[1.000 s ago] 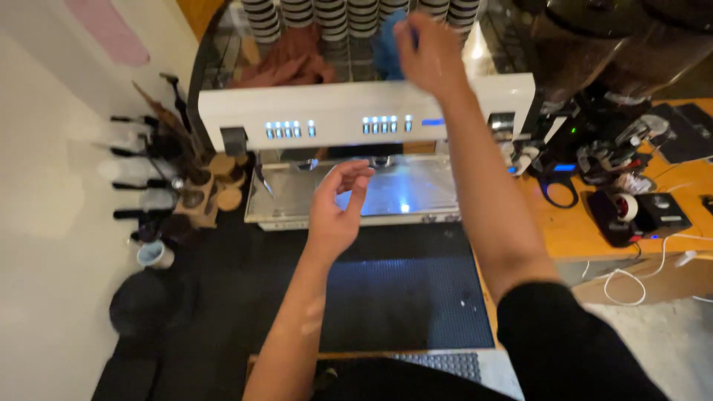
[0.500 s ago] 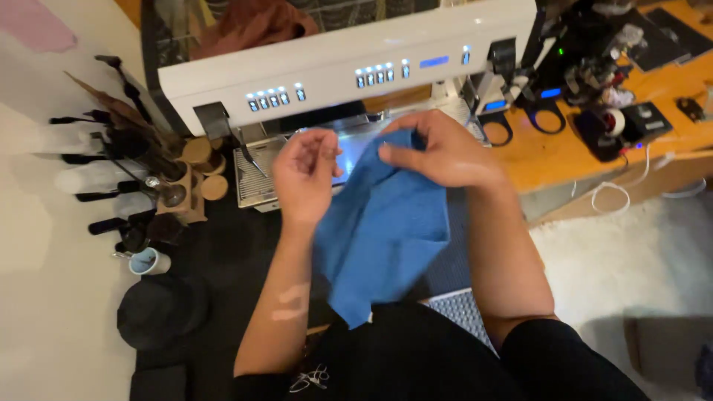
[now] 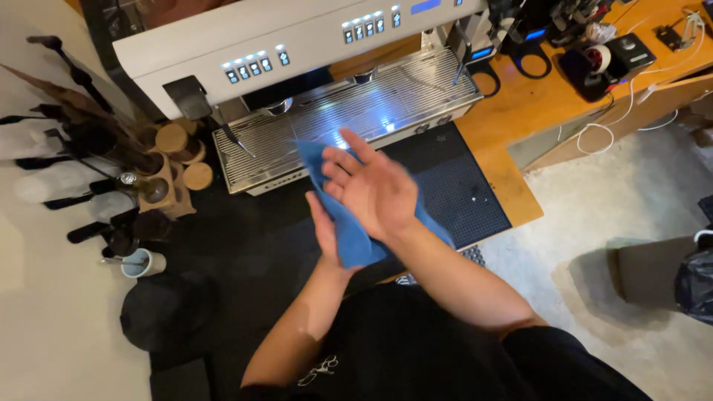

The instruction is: The person washes a portafilter and other small metal parts in a sink with a sponge, then rinses and dries them with a blue cloth. Afterward, they walk to an espresso machine to wipe down the exterior and the steam wand.

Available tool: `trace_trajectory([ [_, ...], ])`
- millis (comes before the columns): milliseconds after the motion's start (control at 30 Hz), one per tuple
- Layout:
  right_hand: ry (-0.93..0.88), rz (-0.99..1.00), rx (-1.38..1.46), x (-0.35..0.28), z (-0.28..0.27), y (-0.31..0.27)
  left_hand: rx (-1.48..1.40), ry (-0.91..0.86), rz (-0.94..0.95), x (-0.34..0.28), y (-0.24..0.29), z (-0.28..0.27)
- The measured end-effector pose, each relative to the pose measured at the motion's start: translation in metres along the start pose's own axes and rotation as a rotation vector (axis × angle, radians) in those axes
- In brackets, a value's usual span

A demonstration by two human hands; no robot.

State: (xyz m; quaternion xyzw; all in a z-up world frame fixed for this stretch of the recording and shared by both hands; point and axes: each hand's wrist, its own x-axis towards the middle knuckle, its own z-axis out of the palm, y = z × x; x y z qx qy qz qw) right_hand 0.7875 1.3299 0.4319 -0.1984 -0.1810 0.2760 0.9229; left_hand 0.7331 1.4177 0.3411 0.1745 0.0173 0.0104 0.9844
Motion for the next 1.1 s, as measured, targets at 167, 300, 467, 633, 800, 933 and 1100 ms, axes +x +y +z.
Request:
trace_trajectory([
  [167,-0.106,0.064,-0.003,0.003,0.011,-0.005,-0.108,-0.390,-0.068,0.010,-0.053,-0.046],
  [300,-0.223,0.094,-0.028,0.008,0.018,-0.016,0.292,-0.227,-0.167,-0.010,-0.049,0.006],
  [467,-0.327,0.150,-0.060,0.004,0.016,-0.023,0.005,-0.188,-0.214,-0.018,-0.013,0.035],
  [633,-0.306,0.021,-0.749,-0.021,0.011,-0.036,-0.029,-0.149,-0.197,-0.016,0.056,0.046],
  [800,-0.228,-0.374,-2.033,-0.021,-0.008,-0.009,0.145,-0.250,-0.267,0.008,0.048,0.031],
  [933,-0.199,-0.355,-1.988,-0.026,-0.044,0.006,0.216,-0.068,-0.242,0.024,0.022,0.008],
  [1100,0.371,-0.123,-1.391,-0.048,-0.145,0.043,0.224,-0.190,-0.398,0.039,-0.010,-0.069],
])
